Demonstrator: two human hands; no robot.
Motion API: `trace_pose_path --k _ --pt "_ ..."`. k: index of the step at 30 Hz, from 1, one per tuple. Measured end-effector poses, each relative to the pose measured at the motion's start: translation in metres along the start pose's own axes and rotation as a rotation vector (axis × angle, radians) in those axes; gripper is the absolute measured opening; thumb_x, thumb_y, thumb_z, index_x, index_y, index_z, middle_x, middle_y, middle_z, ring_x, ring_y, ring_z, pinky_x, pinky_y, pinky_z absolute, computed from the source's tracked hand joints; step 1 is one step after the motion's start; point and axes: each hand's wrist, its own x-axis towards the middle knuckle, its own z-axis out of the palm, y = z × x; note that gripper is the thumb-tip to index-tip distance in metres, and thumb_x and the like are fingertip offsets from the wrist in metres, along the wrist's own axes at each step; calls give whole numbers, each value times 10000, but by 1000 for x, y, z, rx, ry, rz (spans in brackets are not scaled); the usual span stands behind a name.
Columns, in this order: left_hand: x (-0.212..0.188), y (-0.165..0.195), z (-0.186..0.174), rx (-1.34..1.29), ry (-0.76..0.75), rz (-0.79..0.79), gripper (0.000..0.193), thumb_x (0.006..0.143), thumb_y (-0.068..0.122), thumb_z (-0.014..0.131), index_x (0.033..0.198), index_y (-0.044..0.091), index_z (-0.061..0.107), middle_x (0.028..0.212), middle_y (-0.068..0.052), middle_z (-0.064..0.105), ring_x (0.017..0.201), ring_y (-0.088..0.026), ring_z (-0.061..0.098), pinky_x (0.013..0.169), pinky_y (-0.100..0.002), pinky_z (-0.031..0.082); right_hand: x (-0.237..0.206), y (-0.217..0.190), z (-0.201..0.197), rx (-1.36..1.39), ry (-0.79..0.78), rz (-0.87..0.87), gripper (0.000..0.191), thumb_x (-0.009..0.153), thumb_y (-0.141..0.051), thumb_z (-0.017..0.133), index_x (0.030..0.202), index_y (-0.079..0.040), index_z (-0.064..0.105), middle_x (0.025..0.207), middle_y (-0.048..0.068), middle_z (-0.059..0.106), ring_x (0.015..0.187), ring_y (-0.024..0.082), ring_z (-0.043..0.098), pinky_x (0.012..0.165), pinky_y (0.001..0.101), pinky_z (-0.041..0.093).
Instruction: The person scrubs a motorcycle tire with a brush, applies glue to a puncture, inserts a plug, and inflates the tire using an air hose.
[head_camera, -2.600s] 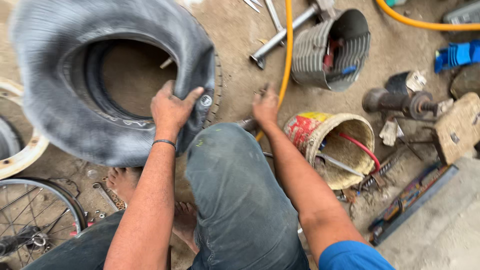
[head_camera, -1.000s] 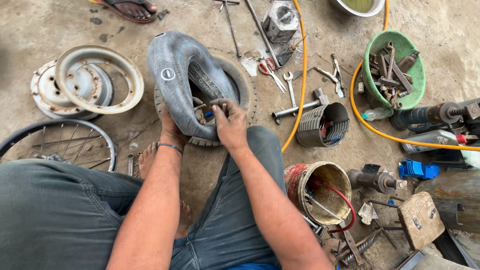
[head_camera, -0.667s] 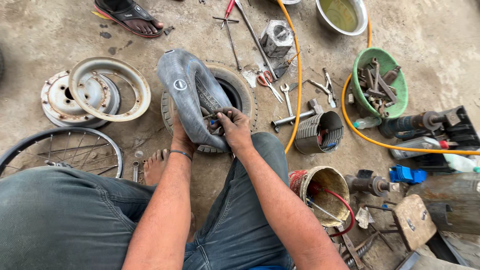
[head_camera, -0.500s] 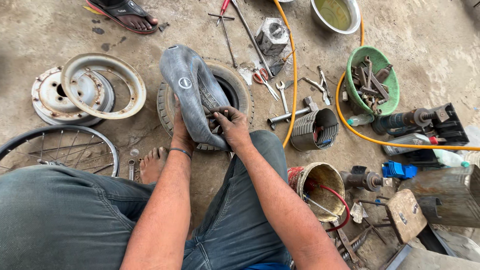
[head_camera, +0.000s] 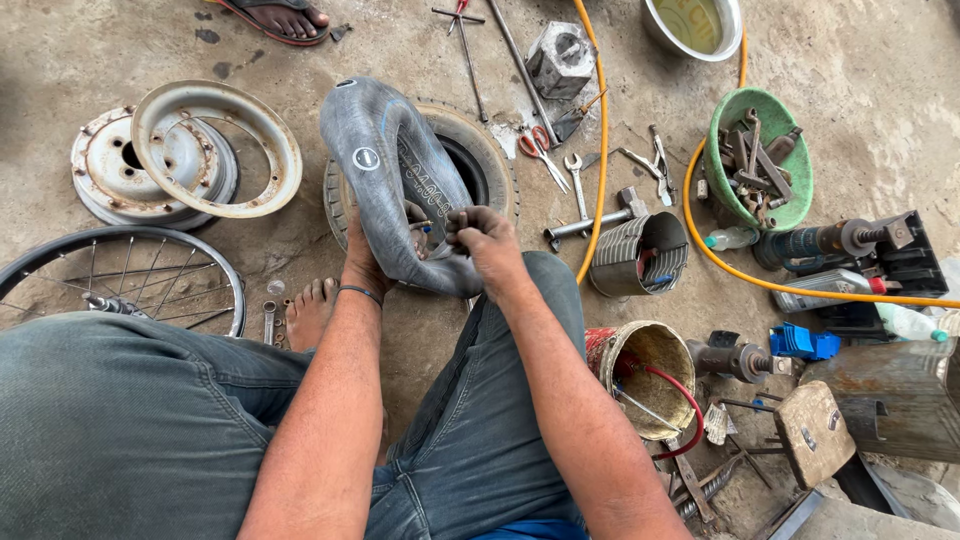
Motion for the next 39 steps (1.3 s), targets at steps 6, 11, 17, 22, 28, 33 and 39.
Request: trace_pose_path --k 6,11,17,22,28,33,39 --pt "1 1 -5 -79 -62 -40 955 829 851 546 1038 -76 643 705 -134 612 576 -240 620 544 -378 533 -3 -7 -9 86 -2 -195 218 1000 -19 652 1212 -3 702 1014 114 707 914 156 683 814 312 587" --pt "3 0 -8 -22 -112 -1 939 873 811 536 1080 -99 643 739 -156 630 592 -254 639 568 -392 556 -4 -17 -2 309 -32 -58 151 1030 -62 550 1176 -26 537 1042 162 698 935 258 758 779 362 651" --pt "6 0 -9 -28 3 -2 859 956 735 492 1106 -97 647 859 -181 698 650 -232 690 580 -362 602 -5 -21 3 331 -75 -46 144 1022 -10 504 1164 -20 481 1089 208 688 991 284 758 853 395 669" --pt "7 -1 -10 -20 75 -11 751 952 655 527 1147 -61 638 907 -172 705 693 -237 711 601 -380 617 -6 -21 4 264 -101 -79 128 1025 2 499 1148 -24 473 1096 198 677 976 275 745 860 388 672" --pt "7 -3 -16 -11 24 16 846 934 714 540 1121 -106 638 818 -180 689 616 -233 698 545 -377 606 -6 -21 5 273 -53 -29 143 1017 -10 483 1158 -31 474 1090 192 678 988 254 751 857 376 622" --pt "6 -3 -20 28 -8 -14 953 918 795 517 1143 -122 643 823 -180 684 635 -235 698 578 -365 609 -6 -20 6 194 -88 -95 141 1032 -19 501 1169 -20 472 1085 191 677 989 251 747 866 379 643" --pt "2 1 -21 43 -110 -53 1115 839 893 443 1182 -150 639 855 -231 702 680 -275 732 612 -380 631 -5 -18 6 209 -55 -52 127 1027 -23 500 1150 -18 469 1057 196 679 969 265 761 849 380 629"
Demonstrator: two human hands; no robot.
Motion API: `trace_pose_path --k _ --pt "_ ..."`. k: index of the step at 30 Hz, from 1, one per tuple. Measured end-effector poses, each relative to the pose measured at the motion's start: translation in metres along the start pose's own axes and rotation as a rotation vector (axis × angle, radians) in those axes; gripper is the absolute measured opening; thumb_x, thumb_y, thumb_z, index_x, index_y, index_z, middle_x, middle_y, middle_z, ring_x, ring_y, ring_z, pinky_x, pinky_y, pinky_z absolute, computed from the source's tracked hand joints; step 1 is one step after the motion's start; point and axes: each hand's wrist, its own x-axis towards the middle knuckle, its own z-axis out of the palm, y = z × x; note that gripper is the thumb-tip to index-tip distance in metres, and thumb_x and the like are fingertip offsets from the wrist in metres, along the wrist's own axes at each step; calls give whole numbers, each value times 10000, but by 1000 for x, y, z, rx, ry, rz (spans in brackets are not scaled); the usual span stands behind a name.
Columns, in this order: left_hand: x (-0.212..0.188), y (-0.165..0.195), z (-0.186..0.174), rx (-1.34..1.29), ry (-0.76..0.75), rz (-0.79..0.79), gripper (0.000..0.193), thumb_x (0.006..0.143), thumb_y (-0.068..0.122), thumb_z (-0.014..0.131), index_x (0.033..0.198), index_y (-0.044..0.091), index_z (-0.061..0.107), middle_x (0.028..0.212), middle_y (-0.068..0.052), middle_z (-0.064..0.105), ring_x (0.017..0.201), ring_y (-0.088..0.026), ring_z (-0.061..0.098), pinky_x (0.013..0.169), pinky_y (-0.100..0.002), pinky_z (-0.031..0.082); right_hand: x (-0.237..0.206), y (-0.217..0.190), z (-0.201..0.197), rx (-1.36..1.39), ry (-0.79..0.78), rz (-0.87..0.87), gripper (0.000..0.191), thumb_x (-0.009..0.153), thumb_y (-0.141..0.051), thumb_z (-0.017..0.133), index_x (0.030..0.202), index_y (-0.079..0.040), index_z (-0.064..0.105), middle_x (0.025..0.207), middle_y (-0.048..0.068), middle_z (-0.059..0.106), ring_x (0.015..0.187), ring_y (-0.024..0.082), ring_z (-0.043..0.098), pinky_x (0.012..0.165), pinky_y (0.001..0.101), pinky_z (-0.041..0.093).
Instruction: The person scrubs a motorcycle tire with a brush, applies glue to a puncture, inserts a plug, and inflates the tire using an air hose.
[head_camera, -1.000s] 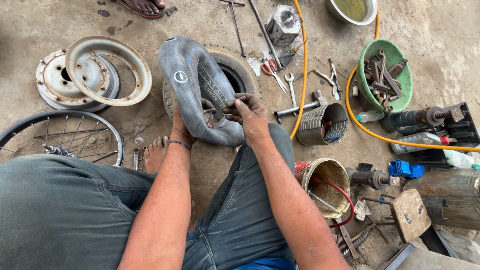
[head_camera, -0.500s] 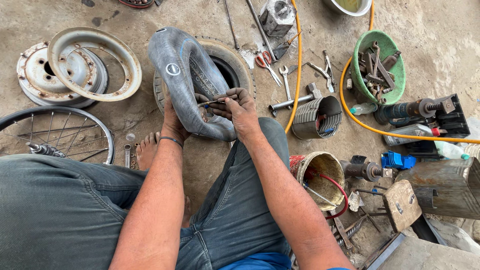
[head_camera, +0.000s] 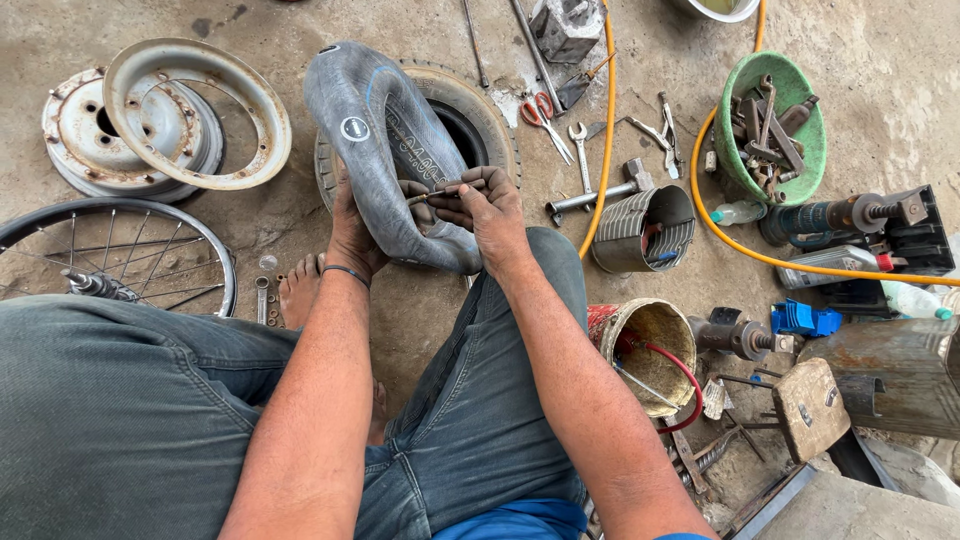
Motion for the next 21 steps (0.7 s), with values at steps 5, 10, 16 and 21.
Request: trace_pose_path --k 5,10,16,21 --pt "3 0 -1 8 -21 -8 1134 871 882 454 1241 -178 612 959 -282 711 745 -299 740 660 -394 634 1 -1 -2 29 -11 -28 132 1025 -4 508 1154 -10 480 1055 193 665 966 260 758 858 383 630" --pt "2 1 -2 -9 -74 -7 1151 860 885 447 1242 -186 621 978 -292 720 757 -306 743 664 -382 637 0 -4 -3 0 -21 -4 157 1012 -17 533 1163 -8 489 1023 196 687 922 255 774 836 376 633" --pt "-1 6 4 76 -13 -16 1137 828 882 473 1195 -182 635 1010 -309 723 813 -312 758 682 -362 639 2 -2 1 -375 168 8 298 1014 -170 722 895 42 548 808 236 685 654 239 672 553 368 583" --pt "-1 7 -4 75 -45 36 1117 789 874 546 1177 -168 657 1008 -297 718 827 -305 741 717 -366 649 6 10 -2 -645 120 -85 283 975 -290 749 926 -20 677 752 102 678 703 140 676 627 287 578"
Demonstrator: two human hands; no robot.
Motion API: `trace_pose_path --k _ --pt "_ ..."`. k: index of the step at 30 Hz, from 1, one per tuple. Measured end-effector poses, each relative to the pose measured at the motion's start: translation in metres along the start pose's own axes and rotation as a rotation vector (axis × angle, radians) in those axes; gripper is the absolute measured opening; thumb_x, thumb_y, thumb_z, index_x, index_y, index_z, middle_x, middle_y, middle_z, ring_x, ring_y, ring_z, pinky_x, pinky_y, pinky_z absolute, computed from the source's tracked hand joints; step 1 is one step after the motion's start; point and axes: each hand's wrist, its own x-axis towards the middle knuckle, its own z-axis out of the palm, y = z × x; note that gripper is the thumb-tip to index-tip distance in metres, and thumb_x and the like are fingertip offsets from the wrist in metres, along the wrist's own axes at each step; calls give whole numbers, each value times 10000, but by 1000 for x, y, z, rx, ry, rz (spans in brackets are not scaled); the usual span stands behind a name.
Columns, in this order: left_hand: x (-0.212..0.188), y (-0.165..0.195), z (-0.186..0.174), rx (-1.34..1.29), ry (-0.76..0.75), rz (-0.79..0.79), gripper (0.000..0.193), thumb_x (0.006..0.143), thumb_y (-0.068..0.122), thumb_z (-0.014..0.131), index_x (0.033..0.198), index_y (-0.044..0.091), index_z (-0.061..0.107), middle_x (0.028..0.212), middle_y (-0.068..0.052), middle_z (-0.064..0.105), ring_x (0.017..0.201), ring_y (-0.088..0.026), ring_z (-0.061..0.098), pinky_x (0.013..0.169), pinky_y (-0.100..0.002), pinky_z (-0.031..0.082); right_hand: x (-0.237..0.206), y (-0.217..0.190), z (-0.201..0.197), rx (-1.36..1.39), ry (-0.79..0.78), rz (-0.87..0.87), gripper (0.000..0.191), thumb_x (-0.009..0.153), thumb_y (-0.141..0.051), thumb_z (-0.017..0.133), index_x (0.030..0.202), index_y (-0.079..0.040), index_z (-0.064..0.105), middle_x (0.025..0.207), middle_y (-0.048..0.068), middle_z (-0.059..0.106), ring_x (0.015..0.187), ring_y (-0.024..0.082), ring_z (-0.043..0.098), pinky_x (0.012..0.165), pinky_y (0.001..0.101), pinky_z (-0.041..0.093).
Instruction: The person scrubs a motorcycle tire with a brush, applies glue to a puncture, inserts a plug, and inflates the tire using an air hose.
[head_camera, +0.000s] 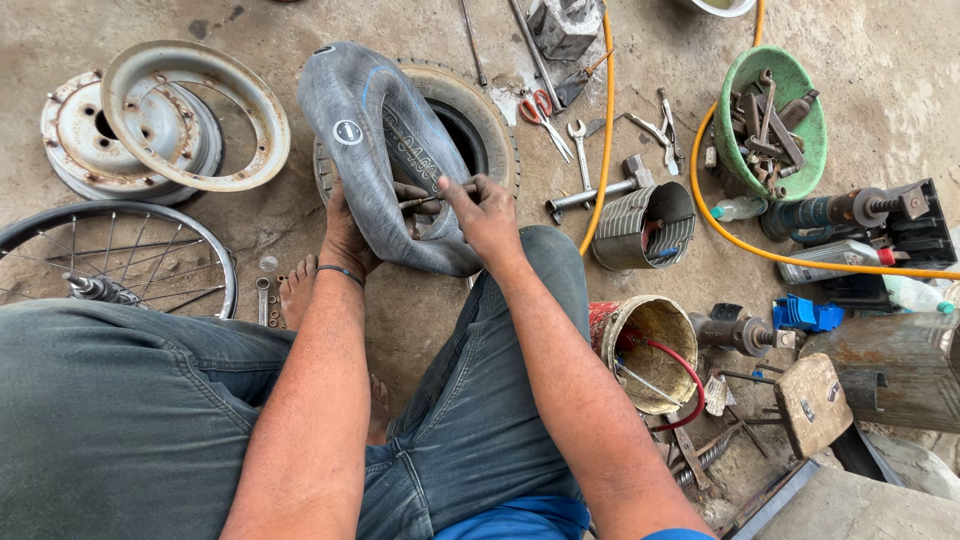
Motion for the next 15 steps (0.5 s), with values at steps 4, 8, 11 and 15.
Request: trace_pose_path --k 4,8,11,15 --pt "-4 -1 -11 -8 123 23 1057 802 858 591 1212 -114 646 1033 -252 709 829 -297 718 653 -389 629 4 15 2 4 -131 -161 257 915 -274 760 943 -27 694 828 24 764 774 104 726 679 289 618" --pt "-3 1 -7 -33 123 1 1041 843 847 574 1201 -128 648 1048 -249 711 853 -286 723 706 -379 644 5 21 3 -193 -97 -115 296 1022 -275 760 976 17 738 833 121 711 762 181 673 700 368 559" --pt "-1 6 1 24 123 5 969 859 805 592 1185 -106 639 1050 -253 717 824 -281 721 655 -365 609 4 17 3 -104 -96 -274 255 926 -241 764 973 1 697 814 74 719 790 149 696 688 343 563" --pt "-1 10 5 5 63 -29 1014 856 827 521 1149 -133 668 1026 -247 744 758 -266 725 646 -357 627 -1 6 1 -93 -94 -230 277 923 -278 756 934 -6 705 745 42 703 687 125 668 625 324 544"
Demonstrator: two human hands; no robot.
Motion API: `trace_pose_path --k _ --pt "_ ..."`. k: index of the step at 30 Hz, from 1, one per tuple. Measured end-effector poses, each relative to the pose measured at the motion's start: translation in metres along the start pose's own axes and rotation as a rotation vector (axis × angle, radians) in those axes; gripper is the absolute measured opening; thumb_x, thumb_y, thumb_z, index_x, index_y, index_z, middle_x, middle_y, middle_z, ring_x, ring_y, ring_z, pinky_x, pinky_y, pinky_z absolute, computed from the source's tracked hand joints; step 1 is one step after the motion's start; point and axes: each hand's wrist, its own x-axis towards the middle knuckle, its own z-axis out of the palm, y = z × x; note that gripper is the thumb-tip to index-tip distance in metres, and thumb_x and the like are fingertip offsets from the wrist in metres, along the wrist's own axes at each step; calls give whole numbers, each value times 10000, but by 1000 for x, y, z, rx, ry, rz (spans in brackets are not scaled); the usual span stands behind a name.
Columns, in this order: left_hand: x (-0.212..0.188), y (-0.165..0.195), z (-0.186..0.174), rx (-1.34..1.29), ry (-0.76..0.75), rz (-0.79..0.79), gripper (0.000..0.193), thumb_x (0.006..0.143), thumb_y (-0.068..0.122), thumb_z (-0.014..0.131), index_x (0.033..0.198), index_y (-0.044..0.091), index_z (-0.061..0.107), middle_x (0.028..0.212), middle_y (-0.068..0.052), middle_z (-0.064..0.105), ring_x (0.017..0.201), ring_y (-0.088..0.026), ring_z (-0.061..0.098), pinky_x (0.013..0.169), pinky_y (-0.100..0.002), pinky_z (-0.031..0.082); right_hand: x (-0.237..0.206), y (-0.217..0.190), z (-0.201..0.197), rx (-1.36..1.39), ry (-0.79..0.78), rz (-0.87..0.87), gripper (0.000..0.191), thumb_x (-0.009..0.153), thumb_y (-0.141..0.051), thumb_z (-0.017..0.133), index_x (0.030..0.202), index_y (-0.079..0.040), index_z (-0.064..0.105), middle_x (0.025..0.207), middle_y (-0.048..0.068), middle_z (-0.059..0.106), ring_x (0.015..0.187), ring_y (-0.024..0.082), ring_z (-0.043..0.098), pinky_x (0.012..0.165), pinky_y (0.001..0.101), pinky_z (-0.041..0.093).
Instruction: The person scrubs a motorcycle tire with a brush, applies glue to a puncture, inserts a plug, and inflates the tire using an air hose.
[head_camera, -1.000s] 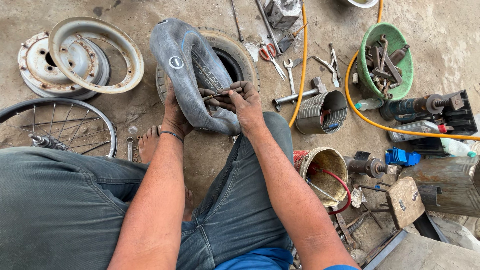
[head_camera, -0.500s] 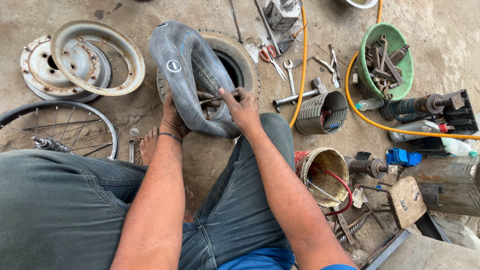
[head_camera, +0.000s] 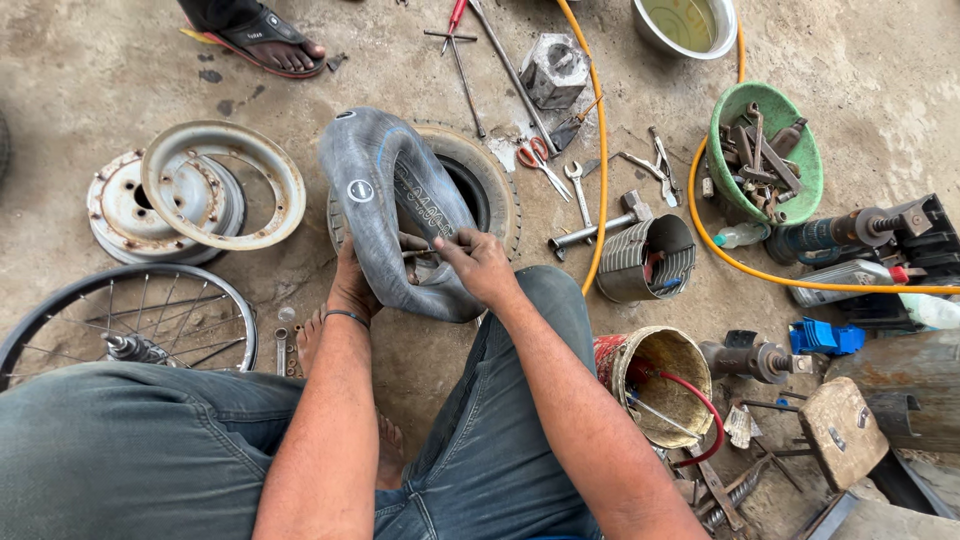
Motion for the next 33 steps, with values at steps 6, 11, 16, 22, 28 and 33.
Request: trace_pose_path --k 6,11,16,22,28,33 --pt "4 -2 -1 49 80 -28 846 941 721 527 1138 -88 678 994 -206 728 731 -255 697 631 -355 608 -1 -11 -4 -36 2 209 311 953 -300 754 855 -6 719 626 77 637 573 158 574 532 358 471" --pt "5 0 3 67 1 20 795 918 692 489 1037 -64 703 980 -178 734 784 -218 722 659 -312 606 0 -14 -4 -12 13 -26 307 905 -315 752 844 -20 696 759 61 722 705 122 674 616 332 547" --pt "5 0 7 65 -41 97 749 1007 651 523 964 -78 686 948 -204 705 733 -223 671 639 -305 576 0 -11 -1 -123 3 -29 335 848 -341 801 878 -30 679 809 88 712 739 154 680 643 347 568" --pt "7 -3 5 56 36 131 639 994 598 577 1028 -32 674 937 -189 694 710 -241 661 617 -343 577 0 -5 1 -173 -26 157 338 934 -374 743 828 -55 708 716 105 710 669 177 675 621 368 530" --pt "11 -2 6 67 -6 101 731 976 660 547 1047 -55 684 986 -175 714 820 -228 695 682 -328 584 1 -6 0 -98 -28 204 380 992 -339 717 801 -11 712 656 99 662 620 183 611 582 374 508" --pt "14 -4 6 51 -41 74 731 988 669 540 973 -45 696 934 -165 707 748 -223 675 638 -327 573 -1 -12 -1 35 14 138 308 942 -293 737 852 -4 678 654 62 667 583 120 614 522 308 503"
